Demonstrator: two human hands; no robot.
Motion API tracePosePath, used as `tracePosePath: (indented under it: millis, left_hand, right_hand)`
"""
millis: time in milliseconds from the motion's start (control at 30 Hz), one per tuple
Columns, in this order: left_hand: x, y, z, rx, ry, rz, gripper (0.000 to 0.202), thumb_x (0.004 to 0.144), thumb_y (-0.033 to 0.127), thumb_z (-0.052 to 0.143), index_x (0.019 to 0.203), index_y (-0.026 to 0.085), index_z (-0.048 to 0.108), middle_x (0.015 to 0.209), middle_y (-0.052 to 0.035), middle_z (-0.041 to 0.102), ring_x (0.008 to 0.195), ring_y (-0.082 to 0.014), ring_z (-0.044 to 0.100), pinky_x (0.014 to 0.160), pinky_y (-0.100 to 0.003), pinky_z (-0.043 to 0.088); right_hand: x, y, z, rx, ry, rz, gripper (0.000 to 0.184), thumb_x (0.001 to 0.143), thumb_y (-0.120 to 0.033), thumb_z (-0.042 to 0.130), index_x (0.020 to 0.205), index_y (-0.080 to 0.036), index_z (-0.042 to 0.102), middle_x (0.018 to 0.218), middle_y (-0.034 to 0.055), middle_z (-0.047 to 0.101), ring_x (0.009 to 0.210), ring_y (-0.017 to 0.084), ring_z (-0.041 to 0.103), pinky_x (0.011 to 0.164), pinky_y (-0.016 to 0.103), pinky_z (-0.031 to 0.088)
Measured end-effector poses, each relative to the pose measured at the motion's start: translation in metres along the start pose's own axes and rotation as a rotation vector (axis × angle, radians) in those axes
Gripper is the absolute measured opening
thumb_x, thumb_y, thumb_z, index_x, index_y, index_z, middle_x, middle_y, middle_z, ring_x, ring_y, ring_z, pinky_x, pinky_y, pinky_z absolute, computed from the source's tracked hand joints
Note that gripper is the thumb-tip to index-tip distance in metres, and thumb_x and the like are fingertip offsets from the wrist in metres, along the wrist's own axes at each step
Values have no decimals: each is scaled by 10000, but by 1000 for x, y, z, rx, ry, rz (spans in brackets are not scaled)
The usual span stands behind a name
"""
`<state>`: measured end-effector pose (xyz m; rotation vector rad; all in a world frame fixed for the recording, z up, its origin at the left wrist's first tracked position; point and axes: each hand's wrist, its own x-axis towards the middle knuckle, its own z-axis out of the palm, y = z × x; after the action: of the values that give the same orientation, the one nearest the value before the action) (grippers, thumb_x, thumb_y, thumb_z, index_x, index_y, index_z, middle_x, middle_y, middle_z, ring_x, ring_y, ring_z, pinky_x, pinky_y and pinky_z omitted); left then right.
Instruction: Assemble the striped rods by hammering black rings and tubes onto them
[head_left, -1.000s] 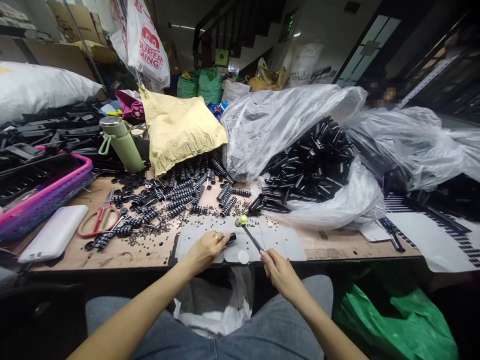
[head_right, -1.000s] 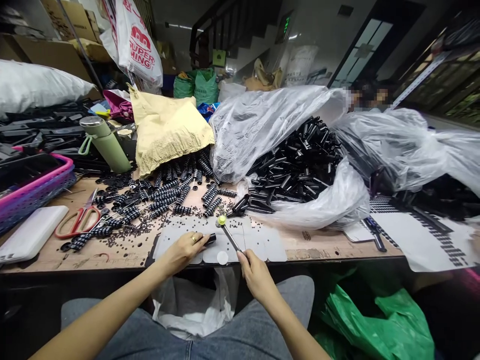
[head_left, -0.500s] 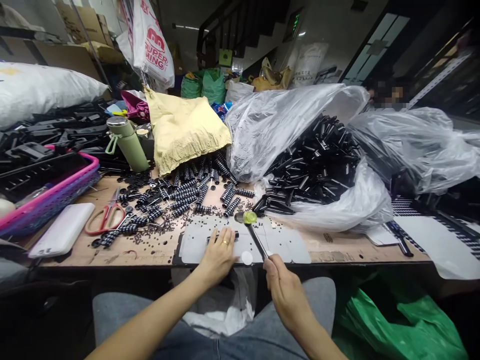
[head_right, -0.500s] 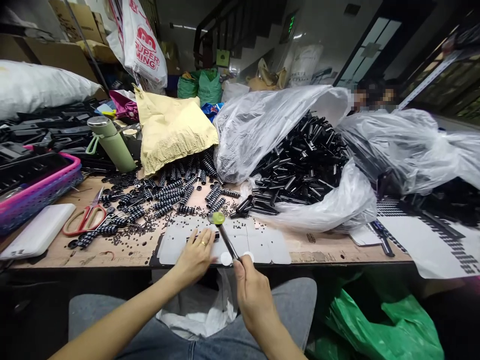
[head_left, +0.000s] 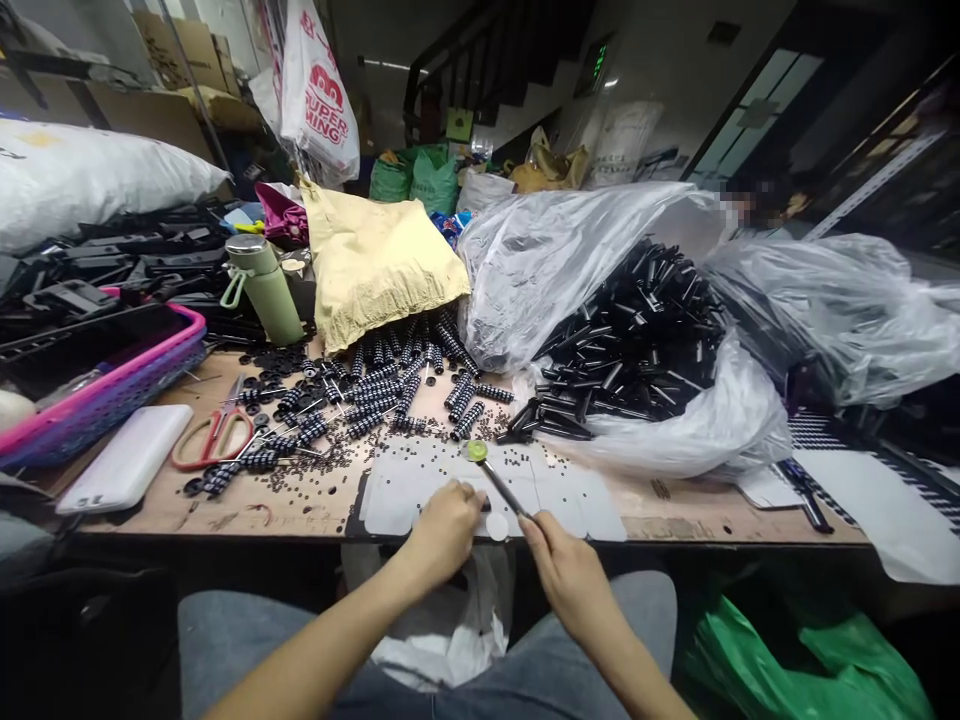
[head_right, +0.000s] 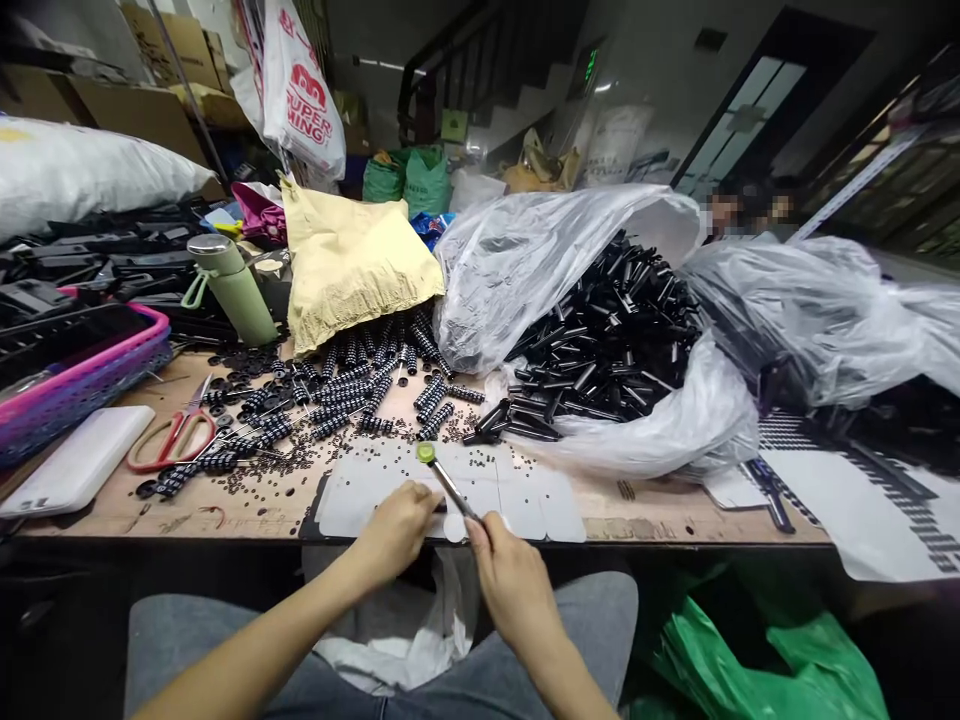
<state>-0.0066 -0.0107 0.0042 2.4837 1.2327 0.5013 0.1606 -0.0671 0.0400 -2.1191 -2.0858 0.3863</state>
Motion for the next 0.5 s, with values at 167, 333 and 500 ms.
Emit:
tracePosePath:
  millis: [167,333,500]
  left_hand:
    - [34,-4,-21,58,130,-188,273,861,267,364,1042,118,504,942,-112,555,893,-213,503,737,-317,436]
    - [100,-22,-18,200,66,-344,181,769,67,426,897,55,554,844,-154,575,860,-265,519,693,-367,427]
    - [79,-22,-27,168,121,-263,150,757,84,445,849,95,563,811,-119,570,847,-238,517,722,-351,417]
  right_hand:
    - [11,55,7,-247,124,89,359,870,-493,285,740,-209,462,649,21,592,595,208,580,490,260,302]
    - [45,61,9,-143,354,-103,247,876,-366,372,828,-178,524,833,61,586,832,209,530,702,298,383]
    - [105,34,-1,60,416,-217,156,836,-213,443,937,-158,549,945,91,582,913,233,485,780,345,380]
